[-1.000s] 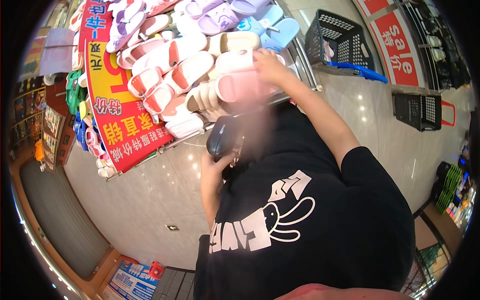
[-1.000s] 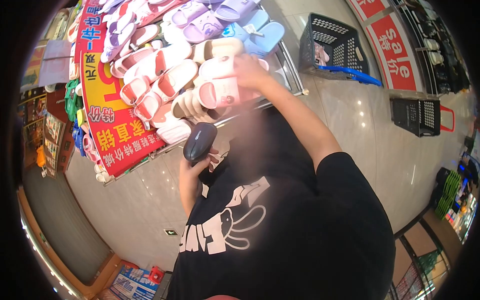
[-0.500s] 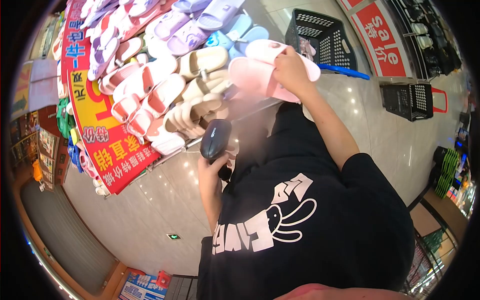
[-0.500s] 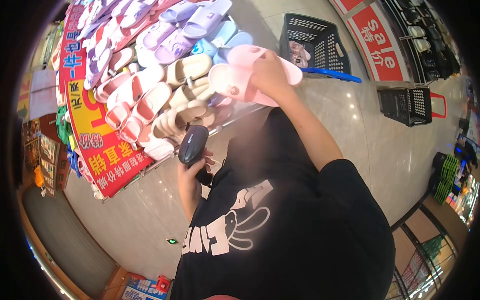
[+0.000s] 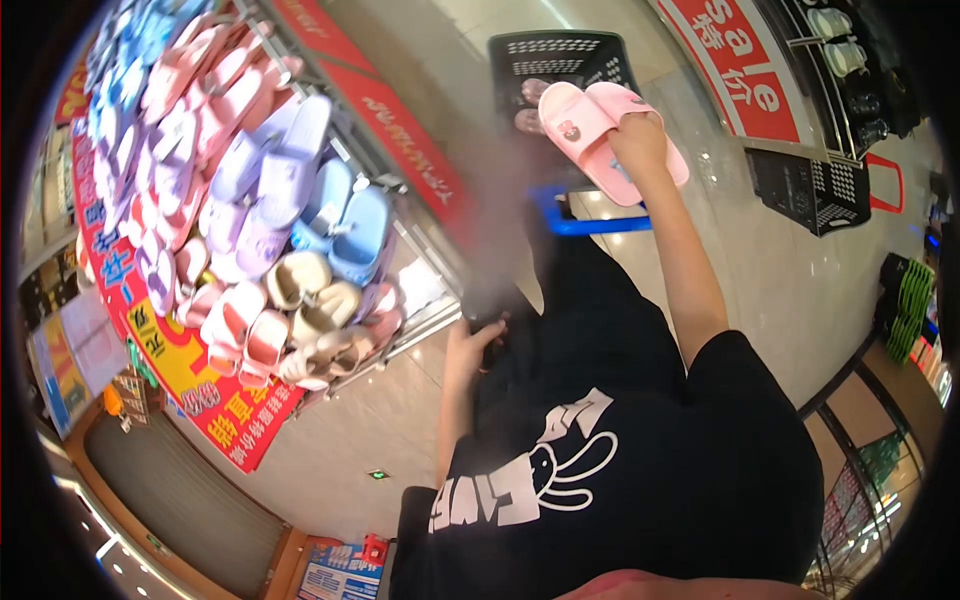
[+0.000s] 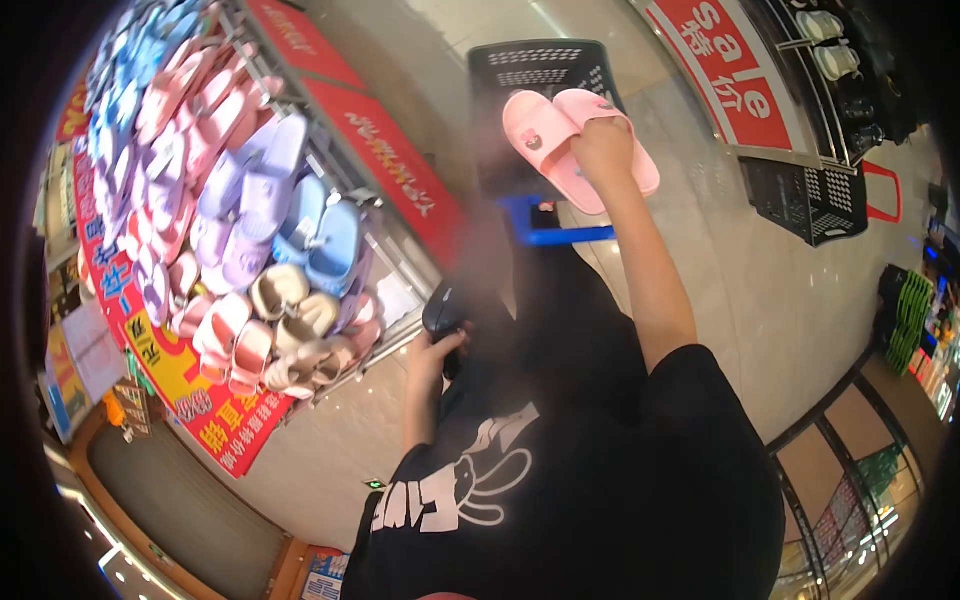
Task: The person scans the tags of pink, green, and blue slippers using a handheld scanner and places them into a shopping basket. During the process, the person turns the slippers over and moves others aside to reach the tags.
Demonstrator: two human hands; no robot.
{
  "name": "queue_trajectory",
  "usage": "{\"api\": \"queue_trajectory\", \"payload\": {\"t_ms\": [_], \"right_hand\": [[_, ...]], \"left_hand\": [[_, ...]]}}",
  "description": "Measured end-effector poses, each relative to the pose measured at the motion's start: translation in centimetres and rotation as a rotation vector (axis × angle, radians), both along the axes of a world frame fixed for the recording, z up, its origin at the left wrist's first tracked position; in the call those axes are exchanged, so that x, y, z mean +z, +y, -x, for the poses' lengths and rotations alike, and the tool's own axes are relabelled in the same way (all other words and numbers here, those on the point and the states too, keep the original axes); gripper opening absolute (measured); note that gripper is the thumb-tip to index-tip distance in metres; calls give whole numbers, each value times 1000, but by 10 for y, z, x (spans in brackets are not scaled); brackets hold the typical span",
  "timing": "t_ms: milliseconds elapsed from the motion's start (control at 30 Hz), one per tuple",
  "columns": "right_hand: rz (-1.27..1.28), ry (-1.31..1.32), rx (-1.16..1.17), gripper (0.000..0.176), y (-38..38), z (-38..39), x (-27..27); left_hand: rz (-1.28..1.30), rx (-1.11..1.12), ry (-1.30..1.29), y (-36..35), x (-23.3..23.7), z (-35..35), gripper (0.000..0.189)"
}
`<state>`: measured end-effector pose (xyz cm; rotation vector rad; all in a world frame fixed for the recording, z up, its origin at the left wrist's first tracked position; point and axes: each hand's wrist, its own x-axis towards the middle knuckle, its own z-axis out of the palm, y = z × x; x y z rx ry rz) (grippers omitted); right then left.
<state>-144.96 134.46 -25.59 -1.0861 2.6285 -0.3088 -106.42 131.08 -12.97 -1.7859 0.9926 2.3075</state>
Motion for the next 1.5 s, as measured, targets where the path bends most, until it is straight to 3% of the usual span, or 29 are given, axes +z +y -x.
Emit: {"api": "queue_trajectory", "payload": {"t_ms": [100,200,300,400,533,667,733,800,833,867,967,1033,1100,1167,1267,1333,1367,1433,1467,1500], "right_hand": [[-289,-72,27,25,-2,36,-54],[-384,-126,68,26,-3,39,-121],[-485,-382,-32,24,-8,23,-176],[-481,-317,-119,23,-6,-5,-218],[-572,-462,1,23,-23,1,-224],[-493,-310,31,27,-47,17,-232],[-562,-374,95,32,-59,30,-235],[-373,-212,18,36,-57,34,-235],[-317,-250,-45,39,-55,36,-230],[-590,-297,-81,44,-59,42,-226],[-651,-435,-104,34,-34,45,-228],[-619,-608,292,25,3,41,-265],[-651,-557,661,27,18,41,-226],[-405,-574,558,28,62,26,-240],[-368,-729,468,31,72,32,-151],[-332,-811,369,31,75,33,-85],[-319,-896,360,33,81,30,-65],[-291,-1068,345,44,88,27,-15],[-295,-1168,293,44,92,25,6],[-171,-1174,435,48,99,22,10]], "left_hand": [[147,-117,-229,18,-16,30,40],[157,-23,-266,30,-19,38,42],[69,43,-452,35,-15,41,31],[20,131,-521,32,-13,53,24],[42,178,-500,26,-20,82,24],[-22,58,-488,15,-10,110,22],[-44,37,-473,16,-7,114,22],[-90,21,-486,20,-10,108,21],[-56,41,-493,19,-13,112,21],[-16,64,-496,17,-16,116,21],[-8,64,-461,7,-12,131,22],[9,61,-428,0,-10,141,22],[45,5,-364,-6,-13,149,24],[49,-21,-335,-10,-18,153,25],[96,-99,-309,-18,-25,158,34],[142,-77,-111,-25,-24,174,46],[170,-54,-114,-25,-33,174,46],[356,-276,-14,-19,-64,159,44],[388,-239,-36,-14,-79,153,44],[353,-251,37,-9,-93,148,50]]}}
